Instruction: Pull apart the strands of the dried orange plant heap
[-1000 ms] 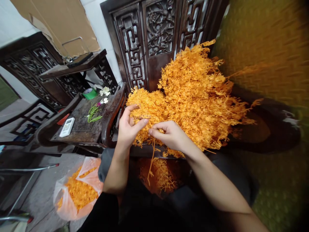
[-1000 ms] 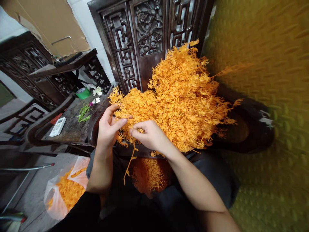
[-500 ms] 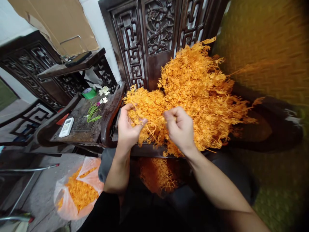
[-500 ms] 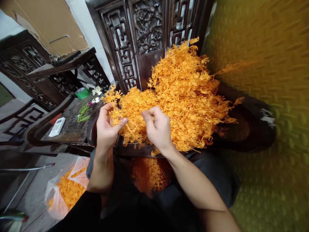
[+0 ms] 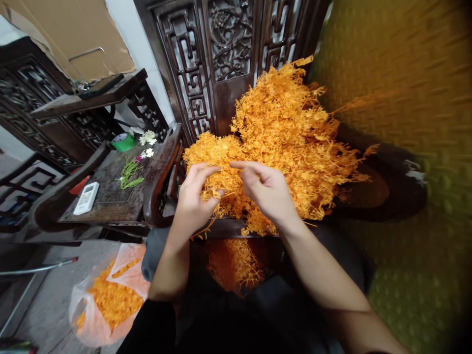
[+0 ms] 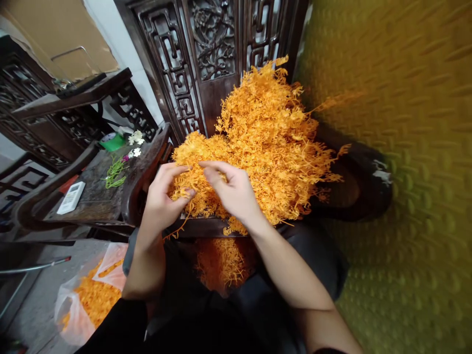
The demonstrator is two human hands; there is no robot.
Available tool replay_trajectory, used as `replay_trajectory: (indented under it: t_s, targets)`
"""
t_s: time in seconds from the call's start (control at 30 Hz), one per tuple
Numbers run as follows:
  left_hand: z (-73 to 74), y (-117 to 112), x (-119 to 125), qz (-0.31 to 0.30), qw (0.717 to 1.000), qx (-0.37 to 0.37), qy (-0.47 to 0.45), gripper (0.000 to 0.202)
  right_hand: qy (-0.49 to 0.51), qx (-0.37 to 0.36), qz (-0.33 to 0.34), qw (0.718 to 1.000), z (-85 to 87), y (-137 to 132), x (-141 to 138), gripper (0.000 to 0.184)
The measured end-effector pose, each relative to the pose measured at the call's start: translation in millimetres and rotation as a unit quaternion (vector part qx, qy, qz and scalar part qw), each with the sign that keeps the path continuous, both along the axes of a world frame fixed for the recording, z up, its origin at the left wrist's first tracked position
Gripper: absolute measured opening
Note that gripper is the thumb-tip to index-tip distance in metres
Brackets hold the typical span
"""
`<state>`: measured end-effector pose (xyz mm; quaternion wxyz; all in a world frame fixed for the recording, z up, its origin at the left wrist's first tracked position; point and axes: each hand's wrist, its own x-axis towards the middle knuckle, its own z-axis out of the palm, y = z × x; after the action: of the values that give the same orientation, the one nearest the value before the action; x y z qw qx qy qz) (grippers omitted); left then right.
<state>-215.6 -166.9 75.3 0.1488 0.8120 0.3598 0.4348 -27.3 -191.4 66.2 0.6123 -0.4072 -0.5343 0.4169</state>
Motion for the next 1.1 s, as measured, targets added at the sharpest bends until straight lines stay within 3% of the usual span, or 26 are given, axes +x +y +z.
replay_trajectory:
  t_s: [0.1, 0.2, 0.37, 0.47, 0.57, 0.63, 0.7, 0.77, 0.83, 0.97, 1.03, 1.1]
  targets:
    - [2.9, -4.9, 4.9, 0.022, 0.999, 0.018, 0.025, 0.046, -0.154, 0.06, -0.034, 0.986, -1.8, -1.6, -3.7, 0.026]
    - [3.6, -3.5, 1.9, 0.025, 1.0, -0.013, 0.005, 0.042, -0.222, 0.106, -0.059, 0.967, -1.8, -1.7, -2.9, 0.03]
    - [-5.8, 3.6, 4.8, -0.062, 0.971, -0.158, -0.171, 0.024, -0.295, 0.165, -0.062, 0.939, -5.0, -0.6, -8.1, 0.029]
    - [-14.8, 10.7, 15.3, 0.01, 0.95, -0.184, -0.253, 0.024, -0.343, 0.236, -0.071, 0.906, -7.2, -12.2, -22.8, 0.032]
    - [-18.5, 22.1, 14.7, 0.102, 0.926, -0.153, -0.33, 0.024, -0.352, 0.304, -0.04, 0.884, -1.6, -33.9, -33.6, 0.032]
    - [-16.3, 27.1, 6.9, 0.103, 0.911, -0.151, -0.37, 0.023, -0.32, 0.3, 0.013, 0.899, 5.6, -43.9, -30.6, 0.023]
    - [-11.0, 25.8, -1.4, 0.052, 0.905, -0.196, -0.373, 0.022, -0.247, 0.237, 0.043, 0.938, 11.7, -43.7, -18.5, 0.025]
    - [-4.0, 17.9, -5.9, 0.006, 0.906, -0.245, -0.344, 0.022, -0.15, 0.147, 0.037, 0.977, 13.7, -33.7, -2.4, 0.041]
    - [3.3, 7.0, -5.4, -0.018, 0.911, -0.271, -0.311, 0.023, -0.062, 0.081, 0.01, 0.995, 11.0, -19.0, 10.9, 0.042]
    - [14.7, -9.4, 3.2, -0.071, 0.901, -0.309, -0.295, 0.022, 0.045, 0.026, -0.015, 0.999, -3.7, 5.2, 14.8, 0.031]
    - [16.6, -11.6, 7.5, -0.101, 0.886, -0.338, -0.301, 0.022, 0.035, 0.046, -0.055, 0.997, -11.8, 11.9, 9.1, 0.047]
    - [15.3, -10.6, 10.7, -0.126, 0.87, -0.374, -0.296, 0.022, -0.032, 0.134, -0.124, 0.983, -18.7, 16.7, 3.6, 0.064]
